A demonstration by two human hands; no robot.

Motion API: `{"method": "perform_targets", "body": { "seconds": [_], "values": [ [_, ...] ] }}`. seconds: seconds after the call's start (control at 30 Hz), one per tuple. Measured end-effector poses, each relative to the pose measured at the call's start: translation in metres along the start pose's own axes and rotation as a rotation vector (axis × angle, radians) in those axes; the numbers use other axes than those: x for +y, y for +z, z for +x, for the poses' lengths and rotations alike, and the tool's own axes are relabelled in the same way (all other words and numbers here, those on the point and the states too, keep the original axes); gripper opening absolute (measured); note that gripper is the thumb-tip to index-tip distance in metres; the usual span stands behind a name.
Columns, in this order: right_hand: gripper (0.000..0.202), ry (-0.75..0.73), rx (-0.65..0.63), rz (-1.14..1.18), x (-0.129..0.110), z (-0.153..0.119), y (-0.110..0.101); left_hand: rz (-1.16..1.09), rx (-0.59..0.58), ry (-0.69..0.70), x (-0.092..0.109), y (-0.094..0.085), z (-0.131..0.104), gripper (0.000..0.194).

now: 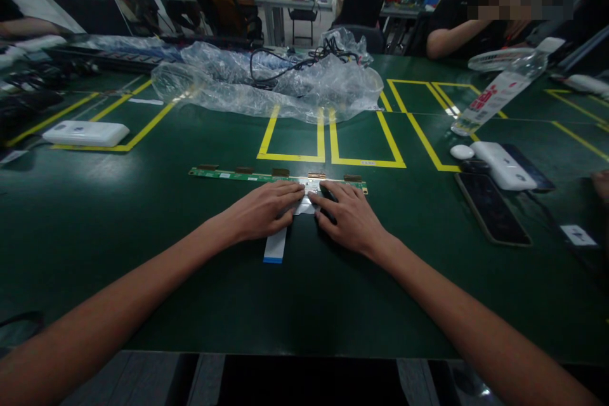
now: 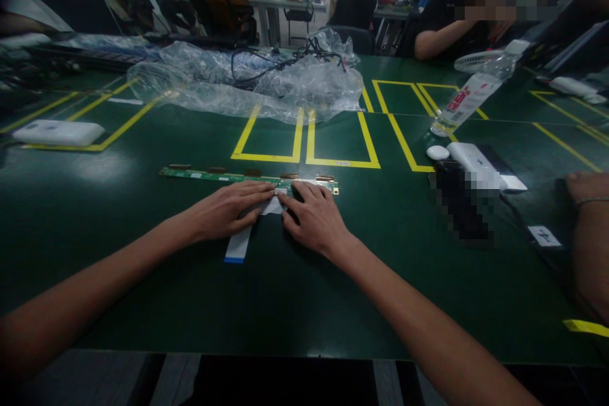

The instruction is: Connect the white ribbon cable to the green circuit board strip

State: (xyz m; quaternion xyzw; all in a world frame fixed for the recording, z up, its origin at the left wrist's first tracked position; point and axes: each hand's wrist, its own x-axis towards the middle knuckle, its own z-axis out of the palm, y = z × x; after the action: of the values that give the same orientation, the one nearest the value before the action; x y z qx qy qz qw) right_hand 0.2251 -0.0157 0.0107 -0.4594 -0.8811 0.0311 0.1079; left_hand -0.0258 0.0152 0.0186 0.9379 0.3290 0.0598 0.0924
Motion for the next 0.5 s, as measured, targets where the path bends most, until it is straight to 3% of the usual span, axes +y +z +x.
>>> {"method": "perform_targets", "body": {
  "seconds": [0.3,0.4,0.5],
  "values": [
    [0.054,-0.047,0.044,0.146,0.011,-0.002,-0.001,0.088,0.011,0.032,-0.004,0.005,0.002,0.053],
    [0.051,-0.042,0.082,0.178,0.013,-0.004,-0.002,0.146,-0.006,-0.131,-0.028,-0.003,0.000,0.053],
    [0.048,-0.042,0.079,0.201,0.015,-0.006,-0.002,0.190,-0.027,-0.407,-0.071,-0.018,-0.016,0.056]
  ]
}}
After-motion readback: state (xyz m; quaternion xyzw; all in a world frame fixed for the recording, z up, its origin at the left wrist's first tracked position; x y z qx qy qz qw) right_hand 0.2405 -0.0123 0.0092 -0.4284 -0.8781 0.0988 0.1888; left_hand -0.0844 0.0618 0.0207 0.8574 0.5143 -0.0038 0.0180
